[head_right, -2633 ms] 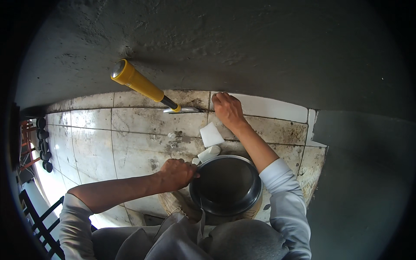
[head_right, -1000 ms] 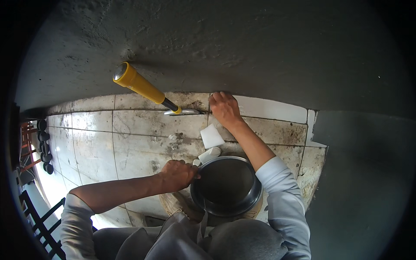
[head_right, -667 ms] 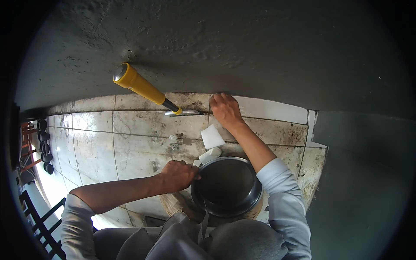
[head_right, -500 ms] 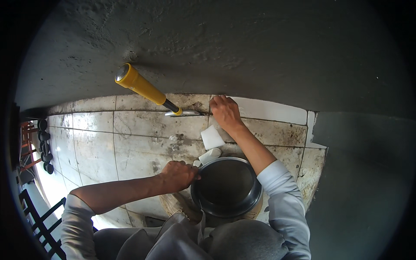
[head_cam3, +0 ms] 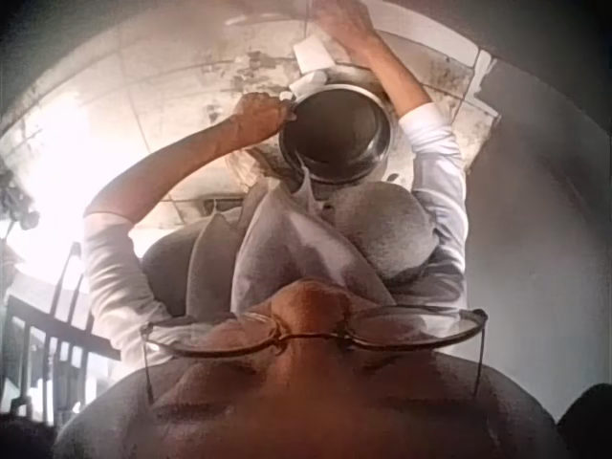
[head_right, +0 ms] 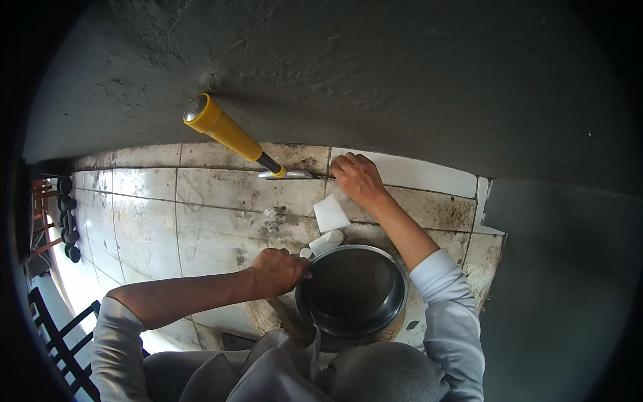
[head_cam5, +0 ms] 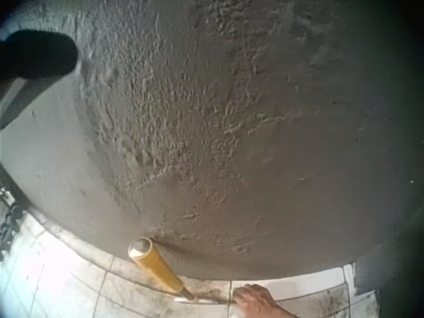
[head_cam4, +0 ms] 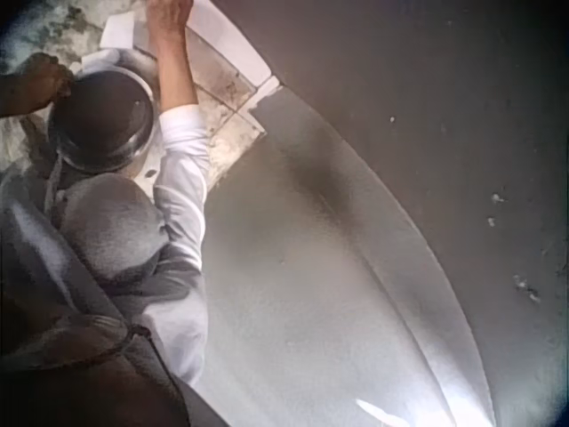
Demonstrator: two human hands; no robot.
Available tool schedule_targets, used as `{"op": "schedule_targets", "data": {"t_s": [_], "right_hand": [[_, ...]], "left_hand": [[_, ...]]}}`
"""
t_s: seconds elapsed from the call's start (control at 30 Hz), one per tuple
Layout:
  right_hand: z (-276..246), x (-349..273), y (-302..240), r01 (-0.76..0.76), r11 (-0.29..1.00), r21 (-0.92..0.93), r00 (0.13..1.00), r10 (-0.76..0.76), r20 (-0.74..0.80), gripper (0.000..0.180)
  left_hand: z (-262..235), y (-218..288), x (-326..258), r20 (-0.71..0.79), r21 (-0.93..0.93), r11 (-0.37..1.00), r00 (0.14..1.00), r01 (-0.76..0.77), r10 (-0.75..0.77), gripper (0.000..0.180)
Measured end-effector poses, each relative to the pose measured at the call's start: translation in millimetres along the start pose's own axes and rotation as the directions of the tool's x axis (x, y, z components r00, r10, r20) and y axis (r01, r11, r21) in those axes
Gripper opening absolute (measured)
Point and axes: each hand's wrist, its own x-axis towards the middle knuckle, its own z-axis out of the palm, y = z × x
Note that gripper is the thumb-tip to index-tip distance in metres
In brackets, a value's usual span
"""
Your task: The person cleans the grout lines between floor tiles by scraping with a small tool and wiping the area with a wet cloth from a bucket.
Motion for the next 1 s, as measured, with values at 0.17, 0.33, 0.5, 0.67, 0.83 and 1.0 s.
{"op": "schedule_targets", "data": {"t_s": [0.17, 0.33, 0.5, 0.67, 0.83, 1.0], "right_hand": [[-2.8, 14.1, 3.9, -0.014, 0.994, -0.104, 0.996, 0.023, 0.088, 0.013], [-7.3, -2.1, 3.4, 0.066, 0.995, 0.069, 0.998, -0.066, 0.002, 0.018], [-11.6, 11.6, 12.9, 0.129, 0.991, -0.023, 0.986, -0.126, 0.106, 0.015], [-3.2, 5.3, 8.6, 0.032, 0.999, -0.024, 0.998, -0.030, 0.051, 0.013], [-6.8, 13.7, 5.1, 0.067, 0.994, -0.082, 0.995, -0.061, 0.077, 0.020], [0.1, 10.5, -1.9, 0.007, 0.990, -0.138, 0.998, 0.002, 0.063, 0.014]], "left_hand": [[2.8, -1.0, -1.2, -0.068, -0.018, 1.000, 0.998, -0.015, 0.013, 0.033], [2.2, -0.6, -2.4, -0.046, -0.019, 1.000, 0.999, -0.009, 0.008, 0.033], [-0.6, -1.5, -2.1, -0.066, -0.036, 0.999, 0.998, -0.019, 0.017, 0.033], [-0.3, -0.7, -0.4, -0.005, -0.009, 1.000, 1.000, -0.028, 0.028, 0.038], [-0.5, -1.9, -0.9, 0.011, -0.031, 0.999, 1.000, -0.027, 0.027, 0.038], [2.5, -2.6, 0.1, -0.002, -0.016, 0.999, 1.000, -0.029, 0.029, 0.038]]}}
